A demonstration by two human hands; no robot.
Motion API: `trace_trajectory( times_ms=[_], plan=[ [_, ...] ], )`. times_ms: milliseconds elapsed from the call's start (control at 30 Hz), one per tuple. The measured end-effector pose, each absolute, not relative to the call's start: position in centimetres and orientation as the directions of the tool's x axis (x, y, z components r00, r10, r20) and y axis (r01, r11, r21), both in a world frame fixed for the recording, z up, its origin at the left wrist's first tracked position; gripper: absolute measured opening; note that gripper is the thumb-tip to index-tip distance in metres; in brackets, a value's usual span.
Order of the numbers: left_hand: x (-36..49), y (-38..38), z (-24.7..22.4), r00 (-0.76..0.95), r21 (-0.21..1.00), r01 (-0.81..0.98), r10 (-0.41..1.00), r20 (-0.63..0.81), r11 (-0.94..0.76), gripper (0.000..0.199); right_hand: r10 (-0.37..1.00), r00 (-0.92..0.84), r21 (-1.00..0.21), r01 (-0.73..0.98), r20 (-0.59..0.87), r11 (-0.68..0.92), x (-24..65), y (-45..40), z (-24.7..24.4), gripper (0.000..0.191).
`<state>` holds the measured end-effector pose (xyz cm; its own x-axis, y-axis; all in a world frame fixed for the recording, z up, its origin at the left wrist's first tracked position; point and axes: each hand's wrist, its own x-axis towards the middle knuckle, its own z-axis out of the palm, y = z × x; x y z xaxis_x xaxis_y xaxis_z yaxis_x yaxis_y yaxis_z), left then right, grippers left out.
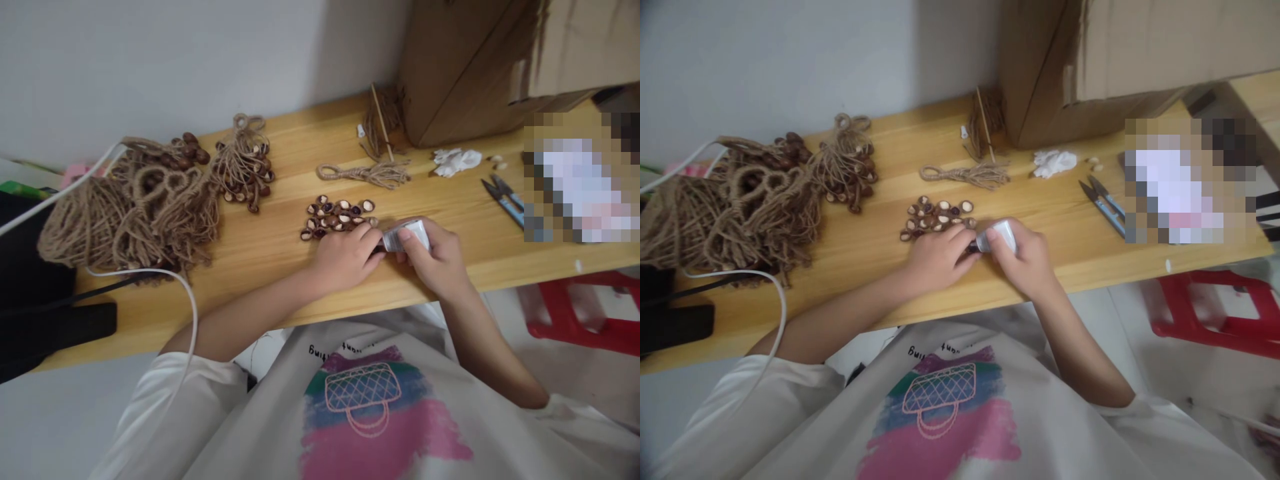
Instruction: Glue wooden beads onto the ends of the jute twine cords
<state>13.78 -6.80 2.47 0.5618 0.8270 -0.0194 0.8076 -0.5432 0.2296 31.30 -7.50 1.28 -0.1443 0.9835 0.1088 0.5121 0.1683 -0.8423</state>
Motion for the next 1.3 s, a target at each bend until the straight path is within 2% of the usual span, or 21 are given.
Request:
trace_trajectory(
  times_ms=[300,700,1300],
  plan=[
    [13.73,-6.67,2.48,0.569,0.254,0.801,0.821,-0.046,-0.541,0.028,0.985,-0.153,-0.851,0.505,0.078,0.146,31.41,-7.57,1.50,0.031],
    [13.76,-6.58,2.39,0.573,0.241,0.796,0.820,-0.006,-0.555,0.025,0.981,-0.166,-0.849,0.500,0.097,0.169,31.63,-7.40,1.49,0.026],
    [13.82,-6.84,2.59,0.558,0.224,0.810,0.829,-0.011,-0.542,0.029,0.980,-0.157,-0.842,0.506,0.124,0.187,31.44,-7.44,1.13,0.031]
  ],
)
